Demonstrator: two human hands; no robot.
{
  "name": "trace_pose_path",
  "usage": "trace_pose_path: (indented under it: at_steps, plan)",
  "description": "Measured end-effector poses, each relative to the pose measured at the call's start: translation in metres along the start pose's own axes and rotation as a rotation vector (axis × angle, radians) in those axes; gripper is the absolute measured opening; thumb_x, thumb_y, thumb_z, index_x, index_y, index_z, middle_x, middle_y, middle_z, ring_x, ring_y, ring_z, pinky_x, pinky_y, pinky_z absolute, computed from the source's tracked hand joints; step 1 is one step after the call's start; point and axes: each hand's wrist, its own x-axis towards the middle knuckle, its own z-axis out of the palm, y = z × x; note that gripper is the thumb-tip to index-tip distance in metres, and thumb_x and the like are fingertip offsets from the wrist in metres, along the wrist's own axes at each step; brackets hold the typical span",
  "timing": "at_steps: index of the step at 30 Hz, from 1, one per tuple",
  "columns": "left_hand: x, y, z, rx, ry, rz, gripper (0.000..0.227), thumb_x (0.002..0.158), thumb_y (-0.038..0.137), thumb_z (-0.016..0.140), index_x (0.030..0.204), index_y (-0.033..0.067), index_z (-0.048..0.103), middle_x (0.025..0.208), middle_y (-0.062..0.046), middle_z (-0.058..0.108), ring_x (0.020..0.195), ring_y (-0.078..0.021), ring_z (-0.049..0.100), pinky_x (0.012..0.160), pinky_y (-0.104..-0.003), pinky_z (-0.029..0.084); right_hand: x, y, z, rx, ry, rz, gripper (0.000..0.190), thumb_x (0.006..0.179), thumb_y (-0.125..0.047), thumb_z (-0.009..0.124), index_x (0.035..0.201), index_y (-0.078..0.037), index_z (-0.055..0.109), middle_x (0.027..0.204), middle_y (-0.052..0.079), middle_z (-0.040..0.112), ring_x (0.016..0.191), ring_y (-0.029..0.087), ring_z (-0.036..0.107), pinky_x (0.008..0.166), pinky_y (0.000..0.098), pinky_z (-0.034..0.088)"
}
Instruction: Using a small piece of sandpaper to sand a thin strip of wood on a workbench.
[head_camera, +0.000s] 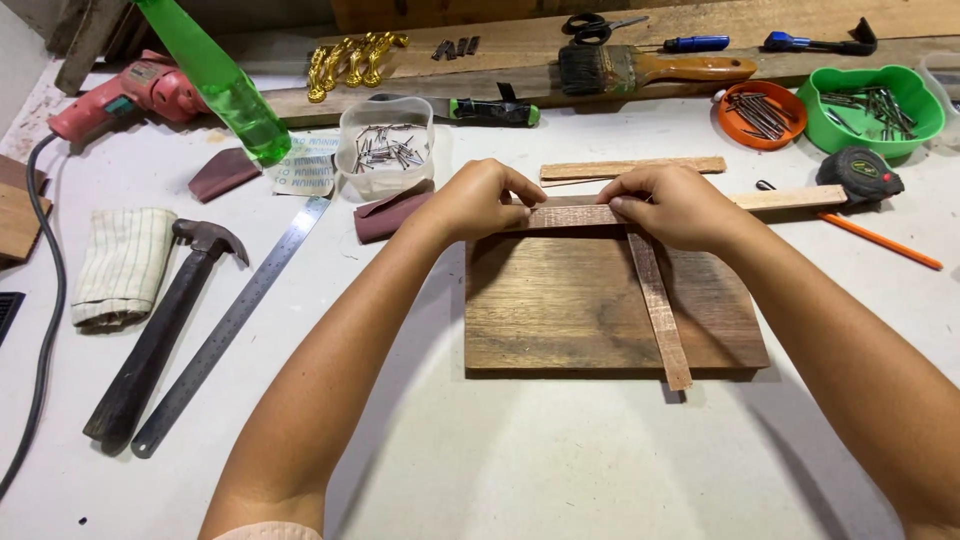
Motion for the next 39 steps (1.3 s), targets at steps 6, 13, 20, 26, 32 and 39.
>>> trace_pose_path:
  at_steps: [6, 13, 20, 26, 32, 39]
  plan:
    - [-0.005, 0.027, 0.003, 0.095, 0.022, 0.104, 0.047, 0.069, 0.022, 0.09, 0.113, 0.01, 0.077, 0.11, -0.014, 0.075, 0.098, -0.0257, 0.073, 0.088, -0.036, 0.057, 0.001, 0.0, -0.006, 0.14, -0.028, 0.142, 0.023, 0.1, -0.019, 0.063, 0.115, -0.014, 0.079, 0.097, 0.007, 0.079, 0.086, 0.016, 0.07, 0.08, 0.0331, 0.056]
    - [0.007, 0.024, 0.017, 0.162, 0.046, 0.115, 0.027, 0.078, 0.018, 0.082, 0.104, 0.0096, 0.081, 0.105, -0.013, 0.075, 0.095, -0.0289, 0.072, 0.087, -0.038, 0.056, -0.004, 0.024, -0.015, 0.179, 0.063, 0.086, 0.025, 0.099, -0.015, 0.061, 0.117, -0.015, 0.078, 0.108, 0.004, 0.078, 0.092, 0.014, 0.072, 0.084, 0.0321, 0.057]
    - [0.016, 0.019, 0.028, 0.151, 0.108, 0.034, 0.02, 0.086, 0.018, 0.076, 0.104, 0.011, 0.082, 0.105, -0.015, 0.076, 0.096, -0.0282, 0.073, 0.091, -0.038, 0.056, -0.019, 0.017, -0.021, -0.105, 0.049, -0.114, 0.038, 0.081, -0.027, 0.081, 0.117, -0.016, 0.078, 0.117, 0.007, 0.074, 0.103, 0.021, 0.069, 0.09, 0.0354, 0.055]
    - [0.007, 0.003, 0.013, 0.181, 0.13, 0.023, 0.026, 0.082, 0.012, 0.071, 0.106, 0.013, 0.082, 0.11, -0.015, 0.076, 0.103, -0.03, 0.071, 0.099, -0.039, 0.053, -0.019, 0.015, -0.013, -0.249, 0.048, -0.088, 0.032, 0.087, -0.026, 0.078, 0.118, -0.018, 0.079, 0.113, 0.006, 0.075, 0.096, 0.021, 0.072, 0.088, 0.035, 0.058]
    - [-0.019, 0.009, -0.012, 0.259, 0.072, -0.04, 0.05, 0.062, 0.003, 0.077, 0.111, 0.012, 0.079, 0.113, -0.018, 0.071, 0.103, -0.0321, 0.069, 0.093, -0.039, 0.054, -0.017, 0.019, -0.011, -0.225, 0.069, -0.115, 0.028, 0.088, -0.021, 0.077, 0.116, -0.016, 0.08, 0.111, 0.008, 0.075, 0.091, 0.022, 0.073, 0.085, 0.0354, 0.06]
    - [-0.023, -0.001, -0.009, 0.281, 0.046, -0.113, 0.048, 0.063, -0.002, 0.08, 0.109, 0.0118, 0.08, 0.099, -0.012, 0.077, 0.09, -0.025, 0.075, 0.083, -0.036, 0.06, -0.018, 0.017, -0.012, -0.243, 0.071, -0.114, 0.028, 0.089, -0.021, 0.076, 0.116, -0.016, 0.079, 0.112, 0.009, 0.075, 0.091, 0.022, 0.072, 0.083, 0.0353, 0.059]
